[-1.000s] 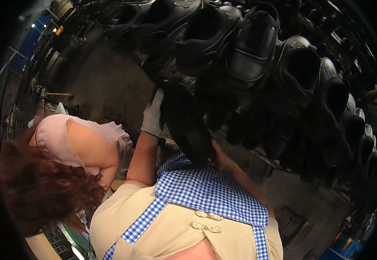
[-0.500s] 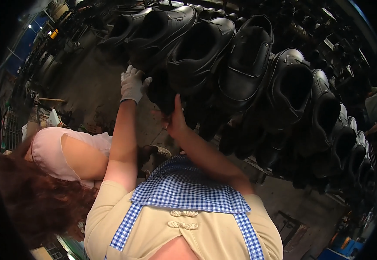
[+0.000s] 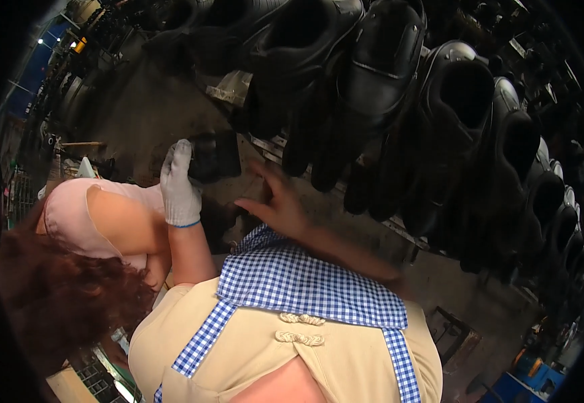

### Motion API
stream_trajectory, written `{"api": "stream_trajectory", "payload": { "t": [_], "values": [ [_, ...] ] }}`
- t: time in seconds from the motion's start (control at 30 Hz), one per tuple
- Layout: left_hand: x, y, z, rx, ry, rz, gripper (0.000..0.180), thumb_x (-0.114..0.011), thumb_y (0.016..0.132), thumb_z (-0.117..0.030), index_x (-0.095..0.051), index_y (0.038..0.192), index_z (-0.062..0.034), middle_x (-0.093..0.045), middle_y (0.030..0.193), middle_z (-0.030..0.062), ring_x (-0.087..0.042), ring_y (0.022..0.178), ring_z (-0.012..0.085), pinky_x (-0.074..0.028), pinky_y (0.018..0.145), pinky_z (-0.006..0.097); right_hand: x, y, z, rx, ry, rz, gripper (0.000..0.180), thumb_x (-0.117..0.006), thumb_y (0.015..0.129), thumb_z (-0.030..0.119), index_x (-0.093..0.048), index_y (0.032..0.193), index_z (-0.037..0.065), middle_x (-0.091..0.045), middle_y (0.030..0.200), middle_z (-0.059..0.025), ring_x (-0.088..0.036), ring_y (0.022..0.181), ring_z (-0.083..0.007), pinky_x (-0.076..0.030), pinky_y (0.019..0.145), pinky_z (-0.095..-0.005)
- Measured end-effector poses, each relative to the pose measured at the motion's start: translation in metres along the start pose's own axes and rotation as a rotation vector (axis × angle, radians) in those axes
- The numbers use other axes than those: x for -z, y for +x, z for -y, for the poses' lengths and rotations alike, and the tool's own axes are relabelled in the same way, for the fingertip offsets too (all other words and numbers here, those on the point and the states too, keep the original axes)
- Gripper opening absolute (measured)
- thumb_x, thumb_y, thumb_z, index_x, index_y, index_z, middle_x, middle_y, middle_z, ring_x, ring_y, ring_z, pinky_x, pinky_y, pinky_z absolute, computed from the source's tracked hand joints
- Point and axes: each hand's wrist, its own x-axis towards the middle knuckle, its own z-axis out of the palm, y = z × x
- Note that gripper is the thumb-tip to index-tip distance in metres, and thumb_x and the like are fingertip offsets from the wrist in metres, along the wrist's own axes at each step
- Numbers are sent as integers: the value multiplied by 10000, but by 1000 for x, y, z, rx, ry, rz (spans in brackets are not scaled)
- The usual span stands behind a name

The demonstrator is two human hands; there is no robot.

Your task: Trimming excess material from the soles and edges of black shoes using a small knife.

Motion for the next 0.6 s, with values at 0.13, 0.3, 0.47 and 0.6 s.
{"api": "stream_trajectory", "payload": {
  "t": [0.13,0.3,0.47,0.6],
  "values": [
    [-7,-41,-14,356,-449,202,352,-536,964,-294,-608,1123,12,-672,1047,124,-641,1021,196,-506,894,318,21,9,30,152,53,-68,689,-804,763,130,-491,1366,15,-531,1216,-101,-572,1031,-142,-478,850,-258],
    [-12,-68,-7,689,-693,411,433,-493,961,-247,-533,1263,60,-631,1181,178,-621,1080,286,-490,957,403,61,-13,39,202,-19,56,655,-815,759,166,-536,1337,35,-535,1220,-110,-577,1071,-190,-477,887,-289],
    [-30,-95,-24,503,-224,633,377,-562,927,-199,-568,1243,7,-651,1105,114,-625,986,180,-495,893,316,97,-42,76,356,-407,70,515,-783,766,59,-624,1256,69,-577,1074,-90,-631,879,-142,-549,625,-232],
    [-40,-102,-27,347,82,746,380,-626,909,-244,-596,1209,-13,-657,1058,78,-613,924,141,-494,840,282,111,-51,103,501,-729,114,418,-783,661,27,-711,1072,53,-608,929,-69,-642,692,-145,-543,546,-221]
  ]
}}
